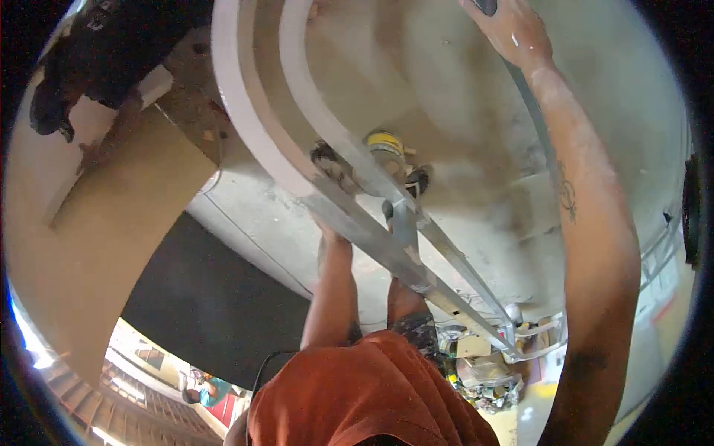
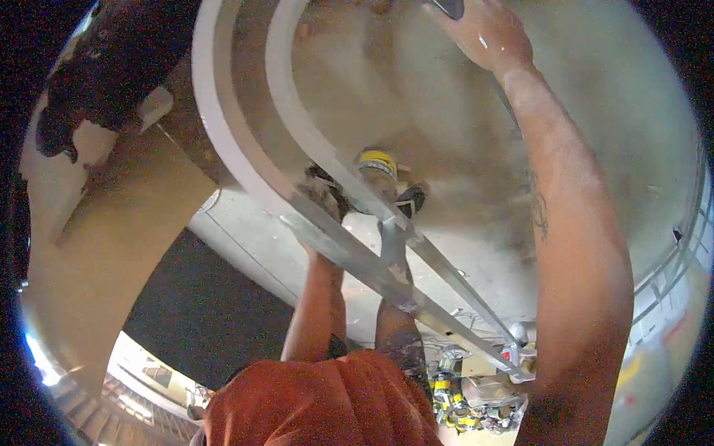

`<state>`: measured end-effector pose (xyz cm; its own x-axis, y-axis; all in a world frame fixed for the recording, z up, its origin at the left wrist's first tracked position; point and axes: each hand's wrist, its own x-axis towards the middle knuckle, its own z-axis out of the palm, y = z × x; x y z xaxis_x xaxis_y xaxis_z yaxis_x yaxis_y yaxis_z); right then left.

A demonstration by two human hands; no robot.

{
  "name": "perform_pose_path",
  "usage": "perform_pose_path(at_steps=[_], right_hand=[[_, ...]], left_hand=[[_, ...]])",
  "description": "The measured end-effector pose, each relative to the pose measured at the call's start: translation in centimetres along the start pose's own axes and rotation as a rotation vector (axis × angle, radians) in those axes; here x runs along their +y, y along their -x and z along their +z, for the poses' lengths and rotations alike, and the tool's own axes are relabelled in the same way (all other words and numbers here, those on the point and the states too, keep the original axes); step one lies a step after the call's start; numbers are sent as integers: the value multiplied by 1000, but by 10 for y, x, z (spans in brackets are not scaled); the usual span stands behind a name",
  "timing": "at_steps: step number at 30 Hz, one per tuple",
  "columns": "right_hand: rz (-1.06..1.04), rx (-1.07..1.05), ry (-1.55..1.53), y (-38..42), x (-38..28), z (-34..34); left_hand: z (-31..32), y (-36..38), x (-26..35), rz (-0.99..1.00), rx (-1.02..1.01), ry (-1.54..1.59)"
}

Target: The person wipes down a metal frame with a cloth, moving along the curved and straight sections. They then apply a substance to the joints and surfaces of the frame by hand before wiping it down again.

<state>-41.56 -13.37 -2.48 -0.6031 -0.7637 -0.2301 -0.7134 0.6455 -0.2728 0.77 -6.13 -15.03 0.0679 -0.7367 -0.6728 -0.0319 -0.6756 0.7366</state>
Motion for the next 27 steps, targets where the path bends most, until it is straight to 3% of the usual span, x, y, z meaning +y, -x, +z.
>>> perform_pose_path(at_steps=[5, 7, 8, 9, 13, 14, 15, 16, 17, 19, 20, 22, 24, 26, 27], right_hand=[[-57, 142, 92, -11, 20, 32], [-83, 175, 110, -12, 24, 36], [-102, 208, 114, -11, 24, 37], [-110, 191, 121, -10, 25, 39], [-119, 151, 18, -6, 10, 29], [-99, 102, 8, -4, 5, 25], [-107, 106, 12, -7, 7, 29], [-143, 180, 9, -9, 13, 36], [-177, 256, 4, -10, 20, 41], [-222, 246, -25, -12, 25, 44], [-249, 251, -58, -16, 27, 43], [-231, 236, -72, -15, 25, 42], [-211, 210, -76, -14, 24, 44], [-190, 268, 31, -13, 24, 44], [-192, 275, 25, -15, 20, 43]], left_hand=[[19, -128, -20, 110, -393, -416], [21, -144, -54, 324, -460, -791], [32, -121, -72, 1015, -219, -1398], [33, -98, -85, 993, -220, -1396], [5, -21, -140, 751, -687, -1628], [-2, -12, -146, 755, -678, -1621], [-8, -5, -150, 787, -838, -1510], [-13, -1, -159, 812, -996, -1390], [-18, -12, -164, 814, -992, -1384], [-35, -46, -179, 993, -1353, -1169], [-30, -57, -165, 998, -1347, -1165], [-28, -76, -136, 936, -855, -1451], [-5, -116, -95, 896, -262, -1514], [14, -160, -48, 1098, -299, -1302], [23, -172, -46, 1105, -293, -1305]])
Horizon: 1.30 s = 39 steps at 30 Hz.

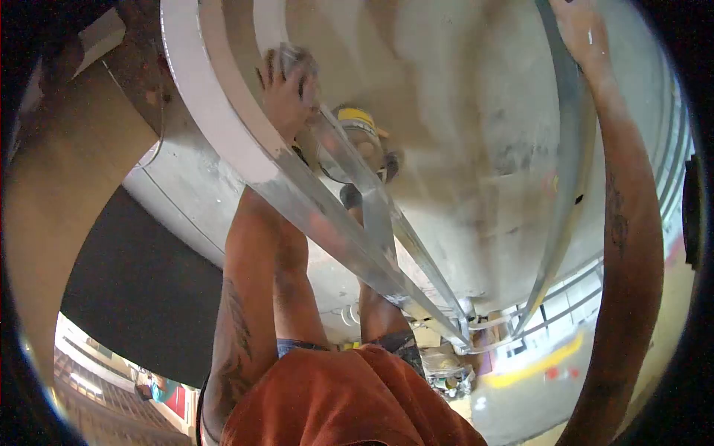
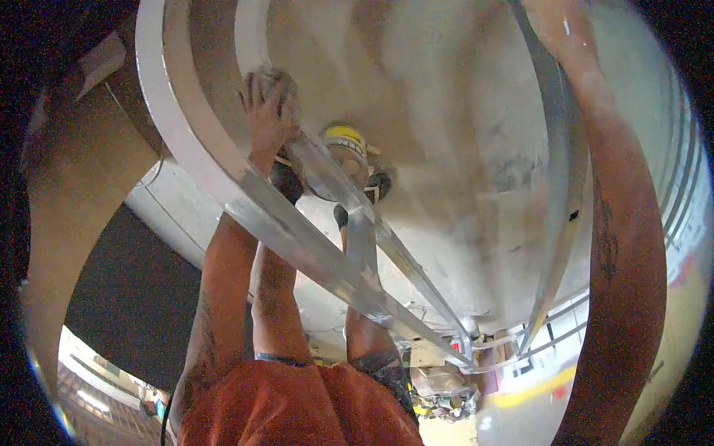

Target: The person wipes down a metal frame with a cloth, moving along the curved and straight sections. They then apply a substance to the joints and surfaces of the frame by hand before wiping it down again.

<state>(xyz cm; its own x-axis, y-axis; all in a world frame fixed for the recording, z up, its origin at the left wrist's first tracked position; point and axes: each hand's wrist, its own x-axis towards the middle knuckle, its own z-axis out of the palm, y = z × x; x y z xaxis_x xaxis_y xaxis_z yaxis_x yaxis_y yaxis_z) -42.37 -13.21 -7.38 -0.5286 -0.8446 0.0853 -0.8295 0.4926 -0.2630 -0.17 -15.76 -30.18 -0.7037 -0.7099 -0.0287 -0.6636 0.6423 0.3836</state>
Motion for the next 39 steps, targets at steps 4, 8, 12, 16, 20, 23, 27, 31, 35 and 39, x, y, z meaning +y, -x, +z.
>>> perform_pose_path(at_steps=[4, 8, 12, 16, 20, 23, 27, 31, 35, 39], right_hand=[[23, -32, -33, 7, -8, -6], [18, -85, -20, 3, -12, -12], [107, -32, 67, 0, -2, 0], [55, -83, 68, -9, 13, 8], [76, -133, -23, -9, 10, 0], [182, -158, -70, -12, 1, -5], [165, -64, -3, -8, 10, -1], [140, -71, 31, -10, 20, -9], [195, -150, 27, -2, 31, -14], [248, -181, -36, -5, 29, -20]], left_hand=[[19, 7, 26, -562, 338, 535], [24, 103, 114, -741, 250, 847], [53, 205, 166, -796, 24, 948], [39, 155, 146, -907, 39, 841], [32, 56, 71, -815, 137, 487], [0, -29, 24, -738, 226, 300], [-38, -206, -50, -338, 49, 208], [-48, -375, -47, 42, -120, 22], [-14, -455, -28, 730, 89, -204], [-16, -438, -25, 754, -99, -446]])
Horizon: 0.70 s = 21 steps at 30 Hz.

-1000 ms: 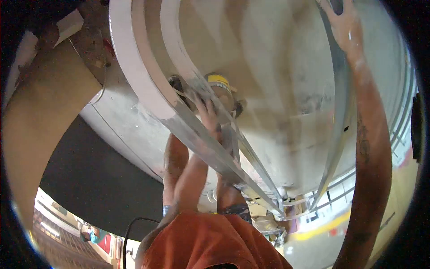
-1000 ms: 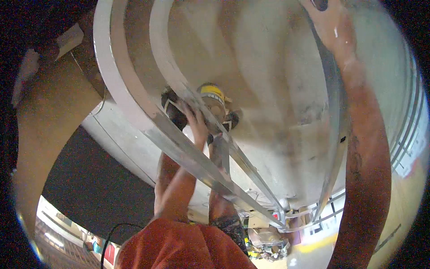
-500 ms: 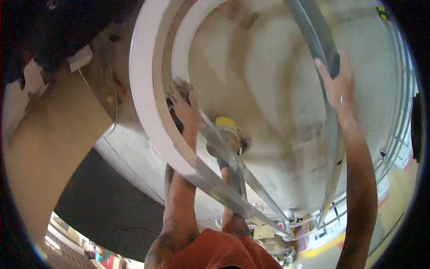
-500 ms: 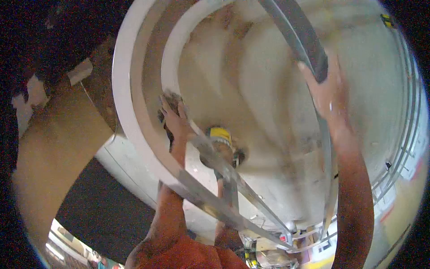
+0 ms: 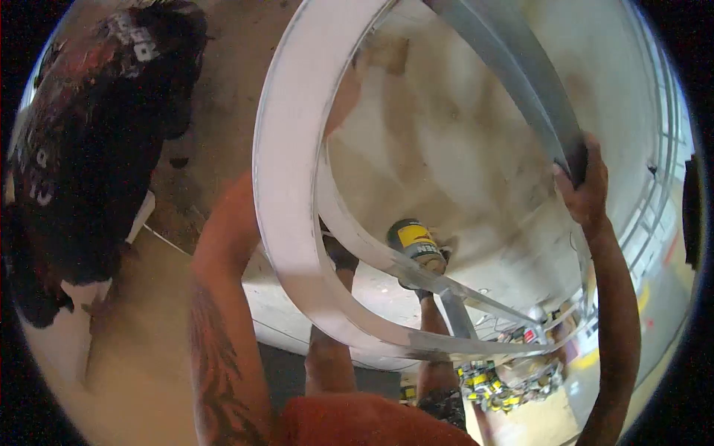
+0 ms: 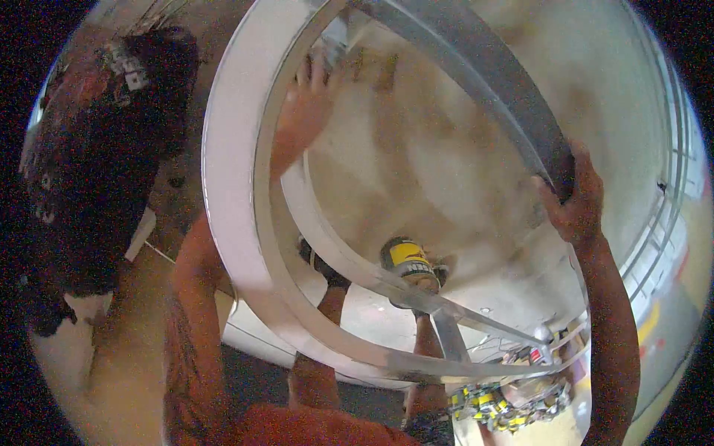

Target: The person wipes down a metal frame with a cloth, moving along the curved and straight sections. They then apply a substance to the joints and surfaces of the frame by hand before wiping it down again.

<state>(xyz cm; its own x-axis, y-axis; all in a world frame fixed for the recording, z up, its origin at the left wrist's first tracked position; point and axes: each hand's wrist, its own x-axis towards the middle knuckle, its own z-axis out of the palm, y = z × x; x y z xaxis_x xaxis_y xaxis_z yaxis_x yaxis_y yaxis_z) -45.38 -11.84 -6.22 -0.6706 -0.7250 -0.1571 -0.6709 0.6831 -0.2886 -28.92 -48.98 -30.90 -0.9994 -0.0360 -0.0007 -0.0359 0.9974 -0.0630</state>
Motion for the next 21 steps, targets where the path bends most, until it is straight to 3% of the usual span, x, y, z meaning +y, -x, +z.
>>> perform_pose_path(at_steps=[3, 5, 7, 9, 13, 15, 16, 18, 19, 21], right_hand=[[-35, -38, 56, 2, 4, -2], [-80, -52, 6, 2, 17, 2], [-74, -49, 16, 5, 18, 4], [-73, -33, 31, 6, 17, -5], [-100, -11, 10, 4, 18, -6], [-78, -20, -7, 4, 13, -6], [-82, 3, -16, 4, 13, -6], [-95, 34, -23, 3, 10, -6], [-86, 47, -16, 2, 8, -6], [-88, 60, -16, -2, 5, -5]], left_hand=[[-2, 9, 13, 410, -223, -363], [20, 12, 6, 557, -293, -476], [78, 0, -26, 400, -132, 884], [34, -21, -46, 552, 273, 632], [26, -41, -57, 606, 250, 724], [23, -39, -60, 444, 211, 704], [23, -37, -58, 452, 208, 705], [29, -33, -52, 195, 350, 822], [31, -31, -50, 197, 353, 814], [9, -22, -33, -14, 271, 848]])
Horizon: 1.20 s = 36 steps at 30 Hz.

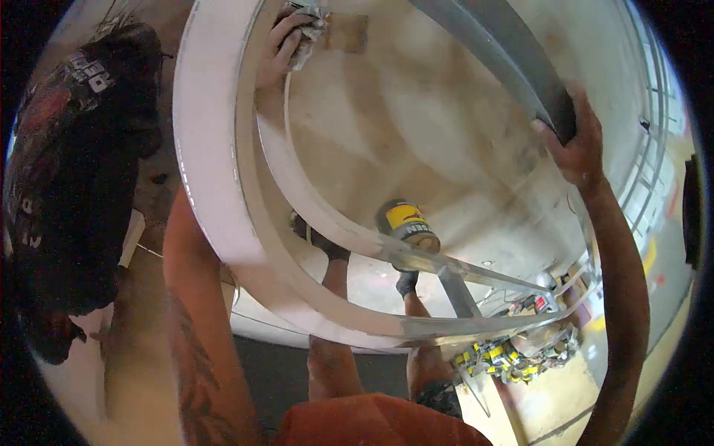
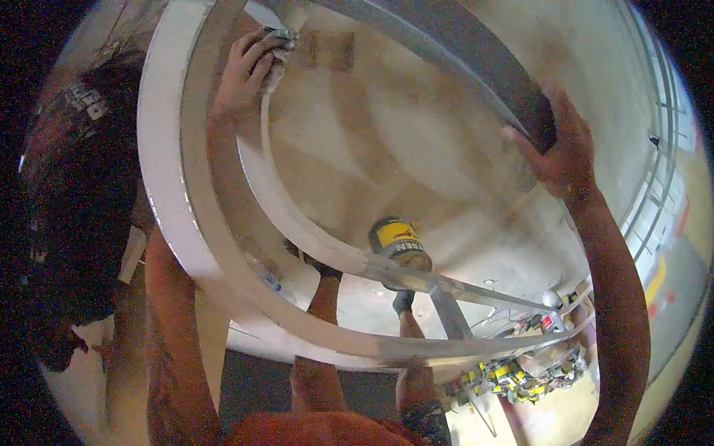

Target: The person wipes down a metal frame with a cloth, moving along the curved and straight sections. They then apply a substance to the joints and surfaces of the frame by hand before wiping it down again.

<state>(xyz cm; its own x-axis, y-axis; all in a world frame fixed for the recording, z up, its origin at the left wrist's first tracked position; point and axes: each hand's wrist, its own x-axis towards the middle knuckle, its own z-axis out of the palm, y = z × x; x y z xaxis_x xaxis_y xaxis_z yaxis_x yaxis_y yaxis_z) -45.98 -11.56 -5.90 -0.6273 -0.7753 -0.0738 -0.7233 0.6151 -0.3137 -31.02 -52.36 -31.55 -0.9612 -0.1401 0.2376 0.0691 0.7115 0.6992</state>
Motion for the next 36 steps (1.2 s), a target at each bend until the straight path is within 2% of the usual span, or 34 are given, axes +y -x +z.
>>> perform_pose_path(at_steps=[6, 8, 12, 14, 17, 18, 21, 24, 29, 33, 35, 36], right_hand=[[16, 15, 4, 2, 0, 1], [-4, 22, 14, -1, -2, 1], [11, -26, 75, 5, 6, -2], [-58, 17, 81, 9, 10, -1], [-74, 27, 51, 13, 22, 4], [37, -38, 86, 12, 17, -1], [78, -11, -17, 16, 19, 4], [42, -22, 10, 21, 25, 11], [-12, -5, 43, 14, 15, 7], [75, -60, 71, 14, 27, 9], [120, -78, 67, 20, 21, 4], [76, -89, 172, 17, 7, -1]], left_hand=[[8, 55, 36, -187, 57, -91], [7, 93, 41, -324, 113, -104], [27, 108, 16, -611, 237, -6], [38, 95, -12, -713, 258, 150], [51, 68, -54, -805, 263, 580], [54, 66, -61, -828, 264, 737], [69, 82, -59, -849, 311, 1111], [89, 151, -20, -889, 433, 1375], [138, 309, 111, -978, 685, 1764], [184, 379, 214, -1029, 782, 1982], [191, 403, 247, -1502, 635, 1725], [184, 410, 256, -1496, 631, 1724]])
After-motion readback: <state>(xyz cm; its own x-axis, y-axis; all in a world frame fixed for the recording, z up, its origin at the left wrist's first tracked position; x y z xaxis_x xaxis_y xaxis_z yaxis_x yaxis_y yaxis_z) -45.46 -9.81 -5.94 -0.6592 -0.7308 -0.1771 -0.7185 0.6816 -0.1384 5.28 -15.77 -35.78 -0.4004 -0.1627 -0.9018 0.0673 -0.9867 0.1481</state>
